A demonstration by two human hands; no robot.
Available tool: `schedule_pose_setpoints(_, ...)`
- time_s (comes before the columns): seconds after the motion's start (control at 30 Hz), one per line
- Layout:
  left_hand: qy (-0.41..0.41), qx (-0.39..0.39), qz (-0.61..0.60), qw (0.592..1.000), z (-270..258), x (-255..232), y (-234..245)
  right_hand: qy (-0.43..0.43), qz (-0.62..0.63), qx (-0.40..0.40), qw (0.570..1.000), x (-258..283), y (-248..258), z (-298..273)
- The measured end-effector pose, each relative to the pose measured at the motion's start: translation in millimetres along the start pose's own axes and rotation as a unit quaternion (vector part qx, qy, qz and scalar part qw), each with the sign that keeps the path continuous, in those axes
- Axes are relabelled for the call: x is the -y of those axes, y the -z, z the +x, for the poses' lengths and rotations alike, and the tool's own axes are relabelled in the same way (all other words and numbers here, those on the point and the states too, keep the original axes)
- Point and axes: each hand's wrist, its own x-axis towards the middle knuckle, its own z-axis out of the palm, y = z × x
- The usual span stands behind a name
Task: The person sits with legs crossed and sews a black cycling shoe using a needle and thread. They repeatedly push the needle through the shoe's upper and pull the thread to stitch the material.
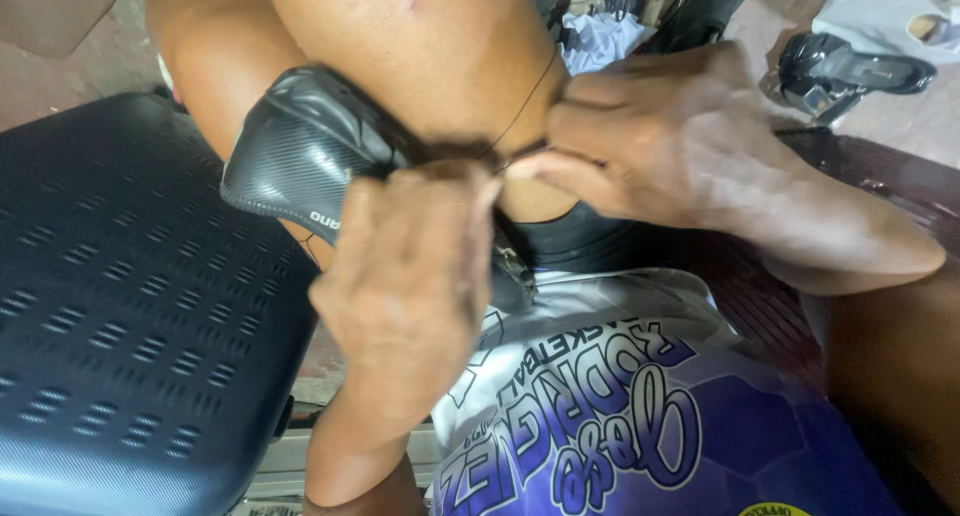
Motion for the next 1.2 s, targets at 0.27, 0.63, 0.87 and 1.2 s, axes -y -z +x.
schedule_pose_setpoints(0.27, 0.195, -0.043, -0.431, 0.88, -47.6, 32.5, 1.8, 0.031, 0.338, -0.019, 0.941, 9.7, -15.9, 19.1)
schedule_pose_setpoints(0.63, 0.157, -0.002, -0.495, 0.855, -51.1, 52.1, 6.3, -0.043, 0.428, 0.205, 0.879, -4.9, 10.2, 0.4)
schedule_pose_setpoints(0.87, 0.149, 0.052, -0.426, 0.891, -19.3, 37.1, 17.6, -0.008, 0.503, 0.066, 0.862, -9.6, 4.6, -14.5)
schedule_pose_setpoints(1.2, 0.106, 0.118, -0.262, 0.952, -9.9, 33.5, 26.4, -0.014, 0.621, 0.129, 0.773, 9.4, -1.9, 13.6)
